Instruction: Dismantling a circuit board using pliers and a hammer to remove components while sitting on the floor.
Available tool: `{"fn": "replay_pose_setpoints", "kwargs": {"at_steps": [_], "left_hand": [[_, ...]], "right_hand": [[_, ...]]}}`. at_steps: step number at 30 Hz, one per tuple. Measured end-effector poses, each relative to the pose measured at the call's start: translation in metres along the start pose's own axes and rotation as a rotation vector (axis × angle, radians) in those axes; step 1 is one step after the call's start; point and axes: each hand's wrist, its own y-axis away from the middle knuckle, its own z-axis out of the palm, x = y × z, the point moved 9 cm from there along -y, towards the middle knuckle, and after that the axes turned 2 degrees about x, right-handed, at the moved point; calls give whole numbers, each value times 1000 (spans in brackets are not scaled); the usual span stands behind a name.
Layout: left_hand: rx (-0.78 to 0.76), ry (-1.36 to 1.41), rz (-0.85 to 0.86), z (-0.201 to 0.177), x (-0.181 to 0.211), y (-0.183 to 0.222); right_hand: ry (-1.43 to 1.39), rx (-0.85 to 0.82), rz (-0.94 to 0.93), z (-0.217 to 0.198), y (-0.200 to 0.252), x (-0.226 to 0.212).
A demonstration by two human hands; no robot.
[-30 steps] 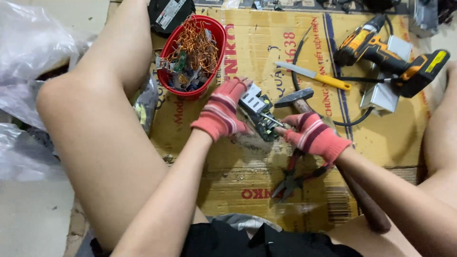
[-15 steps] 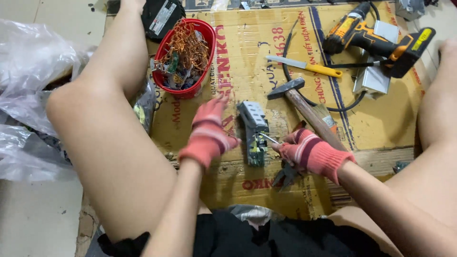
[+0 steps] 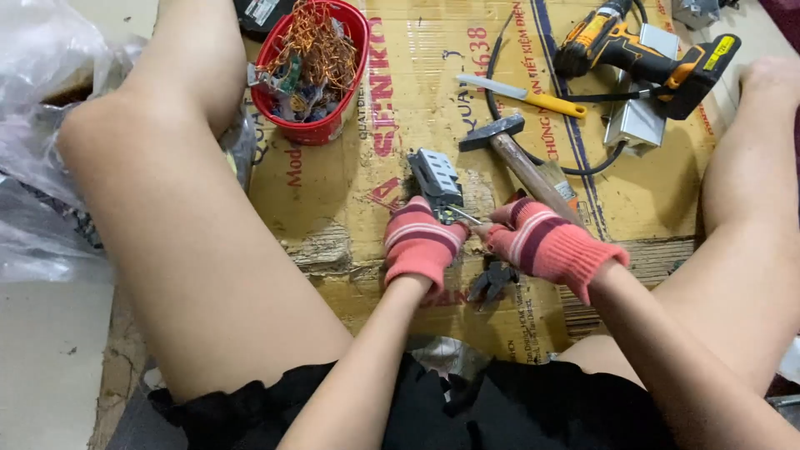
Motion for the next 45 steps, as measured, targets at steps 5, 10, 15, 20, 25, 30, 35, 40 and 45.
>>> {"fn": "replay_pose_setpoints", "kwargs": {"at_steps": [5, 10, 15, 20, 25, 30, 35, 40, 45], "left_hand": [[43, 17, 33, -3, 4, -2], [77, 30, 34, -3, 1, -4], [98, 19, 43, 0, 1, -8], [138, -4, 48, -2, -3, -11], [171, -10, 41, -2, -8, -12], [202, -13, 32, -1, -11, -14], [248, 26, 40, -5, -8, -14], [245, 51, 28, -1, -14, -21], [265, 77, 47, -3, -15, -23]], "right_hand": [[236, -12, 36, -22, 37, -22], [128, -17, 62, 1, 32, -25], [-271, 46, 102, 36, -7, 20], [155, 144, -103, 33, -36, 3], [144, 235, -135, 39, -41, 9], [430, 395, -263, 26, -51, 14], [648, 222, -217, -10, -18, -28], [740, 180, -245, -2, -22, -41], [380, -27, 42, 30, -16, -8]]}}
